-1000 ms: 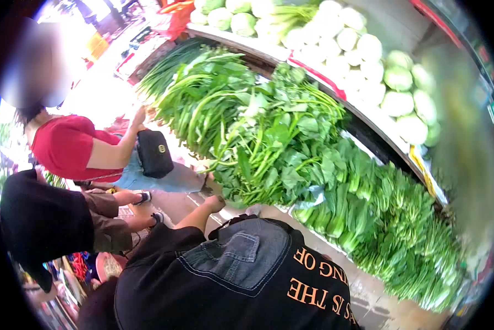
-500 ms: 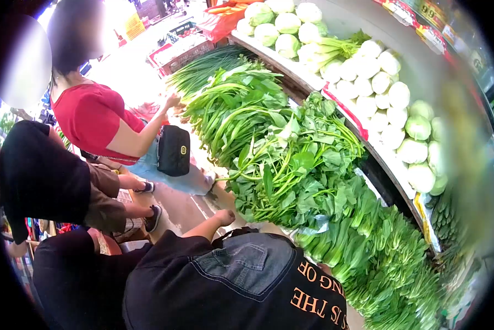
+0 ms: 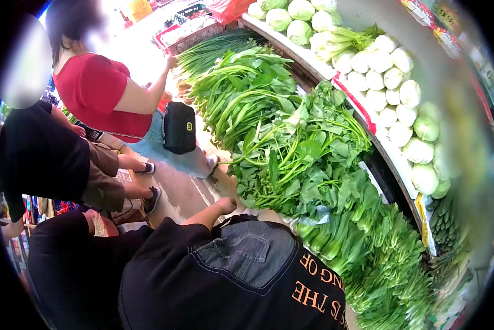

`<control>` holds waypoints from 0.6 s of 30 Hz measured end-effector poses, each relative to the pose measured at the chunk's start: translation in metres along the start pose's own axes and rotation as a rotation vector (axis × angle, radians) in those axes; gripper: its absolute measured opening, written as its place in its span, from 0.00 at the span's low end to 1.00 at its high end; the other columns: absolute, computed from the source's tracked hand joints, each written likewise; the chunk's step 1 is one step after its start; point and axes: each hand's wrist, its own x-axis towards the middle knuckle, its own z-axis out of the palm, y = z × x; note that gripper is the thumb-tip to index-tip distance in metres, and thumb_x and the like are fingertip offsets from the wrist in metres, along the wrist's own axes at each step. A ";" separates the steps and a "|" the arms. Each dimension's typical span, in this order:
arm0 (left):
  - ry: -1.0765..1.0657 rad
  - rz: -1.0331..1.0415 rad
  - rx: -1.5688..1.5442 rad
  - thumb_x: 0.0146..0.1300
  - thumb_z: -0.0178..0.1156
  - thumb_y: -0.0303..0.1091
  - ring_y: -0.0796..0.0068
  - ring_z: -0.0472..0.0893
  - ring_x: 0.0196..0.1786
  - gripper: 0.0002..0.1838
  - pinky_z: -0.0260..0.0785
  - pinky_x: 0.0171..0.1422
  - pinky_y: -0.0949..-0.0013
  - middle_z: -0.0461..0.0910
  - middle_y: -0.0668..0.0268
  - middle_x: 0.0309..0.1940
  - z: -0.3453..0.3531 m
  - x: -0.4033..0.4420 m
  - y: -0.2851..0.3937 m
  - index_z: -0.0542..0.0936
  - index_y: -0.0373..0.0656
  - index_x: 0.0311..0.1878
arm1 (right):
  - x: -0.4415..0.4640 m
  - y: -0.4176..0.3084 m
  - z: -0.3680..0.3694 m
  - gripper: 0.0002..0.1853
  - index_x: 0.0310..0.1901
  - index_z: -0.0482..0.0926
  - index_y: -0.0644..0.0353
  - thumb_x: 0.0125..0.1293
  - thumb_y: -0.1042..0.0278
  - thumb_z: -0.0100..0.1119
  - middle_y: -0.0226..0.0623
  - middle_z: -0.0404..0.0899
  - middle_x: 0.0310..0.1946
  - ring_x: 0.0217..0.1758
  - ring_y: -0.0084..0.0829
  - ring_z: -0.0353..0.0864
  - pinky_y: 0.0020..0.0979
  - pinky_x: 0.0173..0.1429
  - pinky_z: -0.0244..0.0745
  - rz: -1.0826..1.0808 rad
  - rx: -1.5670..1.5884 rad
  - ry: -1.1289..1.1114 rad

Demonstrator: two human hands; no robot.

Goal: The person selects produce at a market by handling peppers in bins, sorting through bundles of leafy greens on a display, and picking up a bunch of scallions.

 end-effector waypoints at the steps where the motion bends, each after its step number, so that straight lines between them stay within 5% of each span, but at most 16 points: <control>1: -0.016 -0.011 0.010 0.54 0.53 0.45 0.57 0.78 0.49 0.18 0.68 0.55 0.61 0.80 0.56 0.43 0.001 0.002 -0.002 0.81 0.48 0.44 | -0.002 -0.003 -0.001 0.20 0.49 0.77 0.63 0.55 0.62 0.53 0.45 0.82 0.33 0.37 0.34 0.82 0.31 0.44 0.74 0.006 -0.001 0.010; 13: -0.005 0.083 0.009 0.53 0.54 0.49 0.48 0.78 0.42 0.21 0.70 0.47 0.55 0.79 0.49 0.38 0.016 0.020 0.028 0.79 0.44 0.42 | -0.016 -0.032 -0.007 0.19 0.49 0.76 0.62 0.57 0.64 0.51 0.43 0.81 0.28 0.30 0.32 0.81 0.31 0.37 0.75 0.116 0.156 -0.021; 15: -0.020 0.100 0.000 0.53 0.54 0.50 0.48 0.78 0.43 0.20 0.70 0.47 0.55 0.79 0.50 0.39 0.010 0.020 0.035 0.79 0.45 0.43 | -0.021 -0.029 -0.006 0.18 0.48 0.76 0.63 0.56 0.65 0.51 0.42 0.81 0.25 0.26 0.30 0.80 0.29 0.33 0.74 -0.092 0.076 0.072; 16: -0.019 0.110 -0.014 0.54 0.55 0.48 0.48 0.78 0.44 0.20 0.70 0.48 0.56 0.79 0.51 0.40 0.010 0.019 0.034 0.79 0.45 0.43 | -0.022 -0.039 -0.009 0.18 0.48 0.77 0.63 0.56 0.66 0.52 0.43 0.81 0.26 0.27 0.32 0.81 0.30 0.36 0.75 0.167 0.320 -0.037; 18: -0.010 0.103 -0.009 0.54 0.55 0.47 0.50 0.78 0.44 0.19 0.70 0.49 0.57 0.79 0.51 0.41 0.019 0.026 0.014 0.80 0.43 0.42 | -0.037 -0.056 -0.014 0.17 0.46 0.78 0.60 0.56 0.65 0.53 0.44 0.81 0.26 0.30 0.34 0.82 0.33 0.42 0.75 -0.014 0.108 0.035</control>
